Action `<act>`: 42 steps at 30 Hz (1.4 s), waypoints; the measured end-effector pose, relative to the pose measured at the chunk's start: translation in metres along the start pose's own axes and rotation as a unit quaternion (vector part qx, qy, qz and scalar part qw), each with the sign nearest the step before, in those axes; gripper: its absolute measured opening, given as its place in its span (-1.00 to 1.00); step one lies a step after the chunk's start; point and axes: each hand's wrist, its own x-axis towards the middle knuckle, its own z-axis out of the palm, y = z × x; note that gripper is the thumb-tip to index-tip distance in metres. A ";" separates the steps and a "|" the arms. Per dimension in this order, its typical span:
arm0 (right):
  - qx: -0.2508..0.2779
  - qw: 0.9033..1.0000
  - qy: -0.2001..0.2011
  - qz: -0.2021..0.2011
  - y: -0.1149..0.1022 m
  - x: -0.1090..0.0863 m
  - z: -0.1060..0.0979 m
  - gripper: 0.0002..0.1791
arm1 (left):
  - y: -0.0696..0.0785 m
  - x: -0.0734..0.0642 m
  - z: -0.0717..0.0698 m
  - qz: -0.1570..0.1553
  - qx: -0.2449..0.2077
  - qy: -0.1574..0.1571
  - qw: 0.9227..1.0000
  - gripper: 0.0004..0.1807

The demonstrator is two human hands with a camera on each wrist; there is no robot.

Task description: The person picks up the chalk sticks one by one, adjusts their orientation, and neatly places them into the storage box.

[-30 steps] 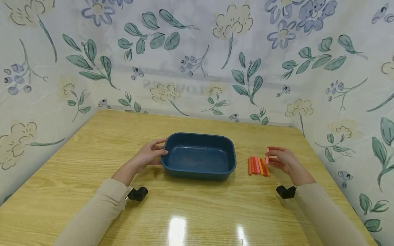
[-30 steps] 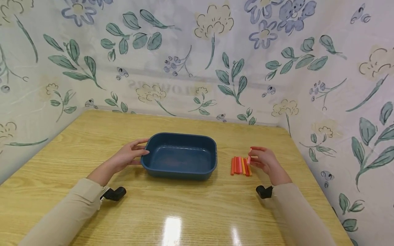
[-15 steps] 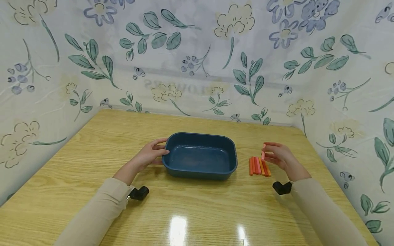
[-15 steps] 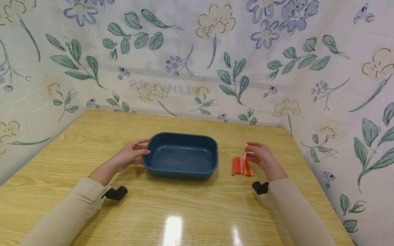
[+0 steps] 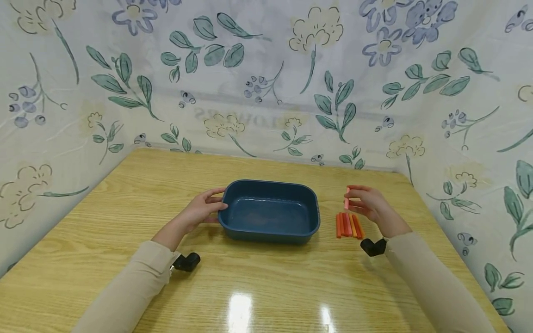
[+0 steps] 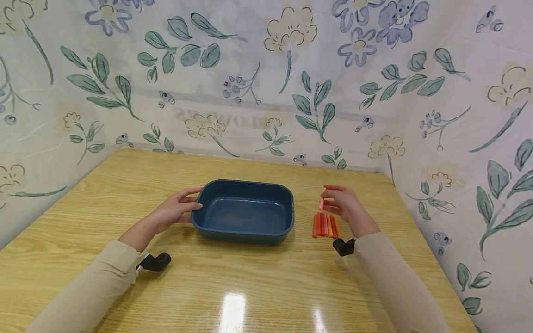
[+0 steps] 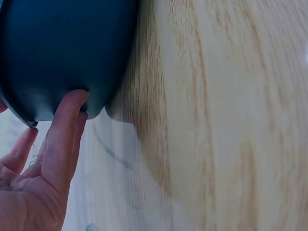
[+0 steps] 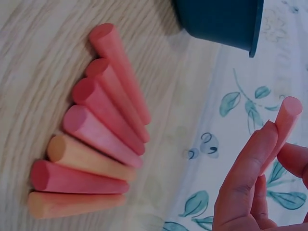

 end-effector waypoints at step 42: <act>-0.023 1.000 0.004 0.009 -0.034 0.020 0.082 -0.46 | 0.000 0.002 0.002 0.005 -0.003 0.005 1.000 -0.33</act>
